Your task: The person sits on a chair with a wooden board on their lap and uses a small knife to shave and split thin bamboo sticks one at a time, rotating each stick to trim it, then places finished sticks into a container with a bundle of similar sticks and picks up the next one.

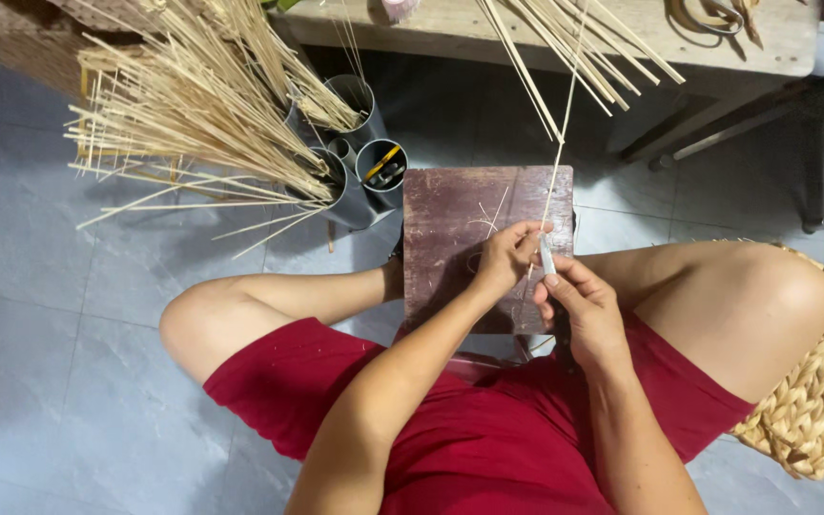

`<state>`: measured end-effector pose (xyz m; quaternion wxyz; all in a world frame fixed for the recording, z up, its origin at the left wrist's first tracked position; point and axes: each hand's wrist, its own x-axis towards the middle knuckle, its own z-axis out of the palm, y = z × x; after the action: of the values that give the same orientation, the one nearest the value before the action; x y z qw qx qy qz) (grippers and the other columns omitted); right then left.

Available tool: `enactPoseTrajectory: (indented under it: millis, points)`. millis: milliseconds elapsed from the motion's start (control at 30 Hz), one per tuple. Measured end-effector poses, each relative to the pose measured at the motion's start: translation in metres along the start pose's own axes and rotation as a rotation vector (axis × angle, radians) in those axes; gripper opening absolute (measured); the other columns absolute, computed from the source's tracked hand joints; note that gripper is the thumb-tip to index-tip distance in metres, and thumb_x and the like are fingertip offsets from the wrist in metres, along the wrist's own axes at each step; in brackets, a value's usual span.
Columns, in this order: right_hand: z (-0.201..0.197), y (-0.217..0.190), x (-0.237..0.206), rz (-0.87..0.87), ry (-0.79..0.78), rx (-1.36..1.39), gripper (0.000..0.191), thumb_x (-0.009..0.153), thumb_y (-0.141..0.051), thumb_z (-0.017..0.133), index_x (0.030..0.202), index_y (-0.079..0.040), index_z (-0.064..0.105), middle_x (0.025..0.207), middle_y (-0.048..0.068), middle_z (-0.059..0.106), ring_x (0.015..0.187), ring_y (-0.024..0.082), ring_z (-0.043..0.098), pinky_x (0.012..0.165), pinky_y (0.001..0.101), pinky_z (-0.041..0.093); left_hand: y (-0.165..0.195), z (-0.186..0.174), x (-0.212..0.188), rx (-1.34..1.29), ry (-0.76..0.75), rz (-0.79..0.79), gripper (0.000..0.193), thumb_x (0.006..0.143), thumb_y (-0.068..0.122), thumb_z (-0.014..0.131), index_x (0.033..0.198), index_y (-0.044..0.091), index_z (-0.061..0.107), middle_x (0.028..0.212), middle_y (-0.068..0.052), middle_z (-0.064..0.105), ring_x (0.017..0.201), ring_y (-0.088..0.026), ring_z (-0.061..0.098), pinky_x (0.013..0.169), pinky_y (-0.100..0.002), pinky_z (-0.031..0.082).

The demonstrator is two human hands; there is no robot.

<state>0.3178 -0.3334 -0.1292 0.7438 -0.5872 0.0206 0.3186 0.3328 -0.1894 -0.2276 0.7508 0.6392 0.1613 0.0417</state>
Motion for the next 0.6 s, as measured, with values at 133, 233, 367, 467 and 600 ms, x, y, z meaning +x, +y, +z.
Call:
enactPoseTrajectory:
  millis: [133,233,367,467,600]
  points:
    - [-0.001,0.000,-0.002,-0.064,0.033,0.009,0.034,0.101,-0.009,0.061,0.134,-0.001,0.062,0.081,0.004,0.066,0.063,0.009,0.056,0.057,0.0225,0.047,0.034,-0.015,-0.027,0.046,-0.026,-0.037,0.027,0.102,0.013,0.057,0.123,0.006,0.072,0.084,-0.004,0.074,0.069,-0.008,0.065,0.064,-0.025,0.056]
    - [0.002,-0.004,-0.006,-0.118,0.056,-0.005,0.045,0.101,-0.008,0.059,0.145,-0.002,0.053,0.083,0.005,0.066,0.065,0.010,0.057,0.060,0.0231,0.048,0.062,-0.033,-0.060,0.094,-0.010,0.003,0.027,0.103,0.016,0.056,0.124,0.008,0.072,0.078,-0.001,0.070,0.066,-0.007,0.062,0.061,-0.025,0.054]
    - [0.007,-0.011,-0.014,-0.119,-0.032,-0.044,0.053,0.102,-0.009,0.058,0.153,-0.001,0.048,0.084,0.006,0.065,0.066,0.011,0.056,0.060,0.0248,0.047,0.093,-0.060,-0.108,0.163,-0.018,0.109,0.023,0.106,0.019,0.059,0.122,0.009,0.072,0.079,0.001,0.065,0.072,-0.005,0.062,0.065,-0.024,0.053]
    - [0.014,-0.012,-0.020,-0.083,-0.125,-0.072,0.055,0.099,-0.009,0.060,0.153,-0.003,0.048,0.081,0.008,0.065,0.064,0.012,0.056,0.058,0.0265,0.047,0.113,-0.086,-0.139,0.407,-0.105,-0.035,0.023,0.102,0.021,0.061,0.118,0.015,0.076,0.071,0.000,0.067,0.065,-0.004,0.062,0.059,-0.025,0.050]
    - [0.021,-0.012,-0.026,-0.105,-0.217,-0.045,0.045,0.100,-0.009,0.061,0.144,-0.002,0.056,0.083,0.008,0.067,0.066,0.012,0.057,0.062,0.0255,0.048,0.135,-0.120,-0.178,0.447,-0.191,-0.011,0.020,0.101,0.020,0.062,0.116,0.014,0.075,0.077,0.000,0.070,0.065,-0.006,0.062,0.058,-0.025,0.050]
